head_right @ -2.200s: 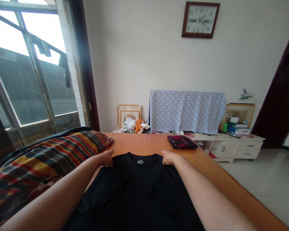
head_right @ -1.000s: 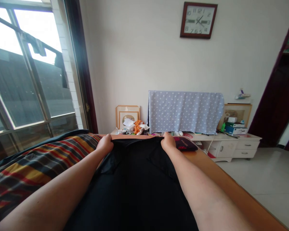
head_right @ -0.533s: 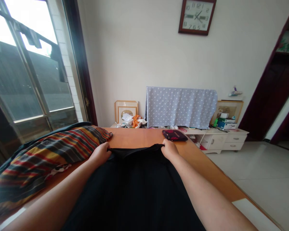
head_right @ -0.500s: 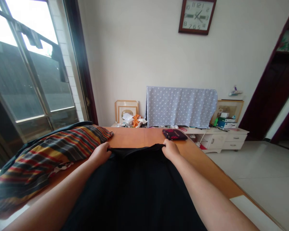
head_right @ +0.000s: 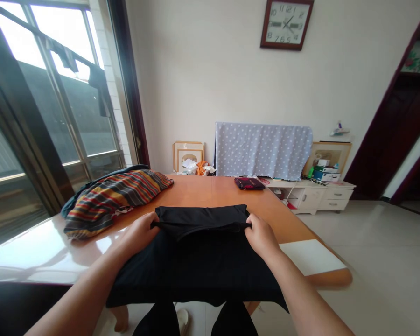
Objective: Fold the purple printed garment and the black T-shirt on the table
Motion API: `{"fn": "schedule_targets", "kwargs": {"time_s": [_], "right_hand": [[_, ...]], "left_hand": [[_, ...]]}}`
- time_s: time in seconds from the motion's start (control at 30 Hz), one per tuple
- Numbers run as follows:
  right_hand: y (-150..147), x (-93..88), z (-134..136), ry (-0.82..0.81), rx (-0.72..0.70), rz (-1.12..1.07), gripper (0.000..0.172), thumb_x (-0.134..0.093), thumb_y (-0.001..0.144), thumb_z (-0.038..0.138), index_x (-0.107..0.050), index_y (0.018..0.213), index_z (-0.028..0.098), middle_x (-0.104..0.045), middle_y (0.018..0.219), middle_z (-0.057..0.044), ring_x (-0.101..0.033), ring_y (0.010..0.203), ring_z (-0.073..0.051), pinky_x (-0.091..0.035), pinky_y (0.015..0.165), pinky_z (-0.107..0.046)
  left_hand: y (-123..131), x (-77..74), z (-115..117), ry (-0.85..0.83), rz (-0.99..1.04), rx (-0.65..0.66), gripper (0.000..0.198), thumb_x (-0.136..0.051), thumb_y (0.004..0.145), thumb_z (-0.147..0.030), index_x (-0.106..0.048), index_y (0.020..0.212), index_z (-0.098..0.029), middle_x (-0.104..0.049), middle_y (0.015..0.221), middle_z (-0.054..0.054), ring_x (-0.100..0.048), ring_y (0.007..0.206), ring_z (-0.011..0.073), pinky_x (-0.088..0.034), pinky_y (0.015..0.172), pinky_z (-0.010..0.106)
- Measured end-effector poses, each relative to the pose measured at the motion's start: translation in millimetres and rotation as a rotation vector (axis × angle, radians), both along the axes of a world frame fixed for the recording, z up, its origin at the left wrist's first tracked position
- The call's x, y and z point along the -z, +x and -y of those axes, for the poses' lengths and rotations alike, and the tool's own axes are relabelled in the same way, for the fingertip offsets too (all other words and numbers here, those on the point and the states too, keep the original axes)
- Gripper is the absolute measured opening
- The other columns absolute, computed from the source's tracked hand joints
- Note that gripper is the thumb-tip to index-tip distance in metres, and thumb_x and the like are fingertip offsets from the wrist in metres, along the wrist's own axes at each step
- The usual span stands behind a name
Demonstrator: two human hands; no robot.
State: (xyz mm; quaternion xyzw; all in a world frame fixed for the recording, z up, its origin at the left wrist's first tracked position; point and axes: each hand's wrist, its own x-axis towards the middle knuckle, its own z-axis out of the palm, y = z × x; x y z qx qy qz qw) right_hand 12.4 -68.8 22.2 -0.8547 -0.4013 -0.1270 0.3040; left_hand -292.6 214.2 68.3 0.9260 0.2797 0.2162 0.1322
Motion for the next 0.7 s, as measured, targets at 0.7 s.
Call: {"fn": "schedule_targets", "kwargs": {"time_s": [0.7], "right_hand": [[-92.9, 38.2, 87.5, -0.011, -0.052, -0.003, 0.018, -0.046, 0.075, 0.014, -0.053, 0.087, 0.025, -0.061, 0.088, 0.000, -0.059, 0.077, -0.018, -0.039, 0.069, -0.028]], "left_hand": [[-90.8, 38.1, 62.3, -0.011, 0.028, 0.031, 0.013, -0.050, 0.075, -0.014, -0.049, 0.084, -0.022, -0.060, 0.085, 0.002, -0.056, 0.081, 0.0173, -0.036, 0.071, 0.026]]}}
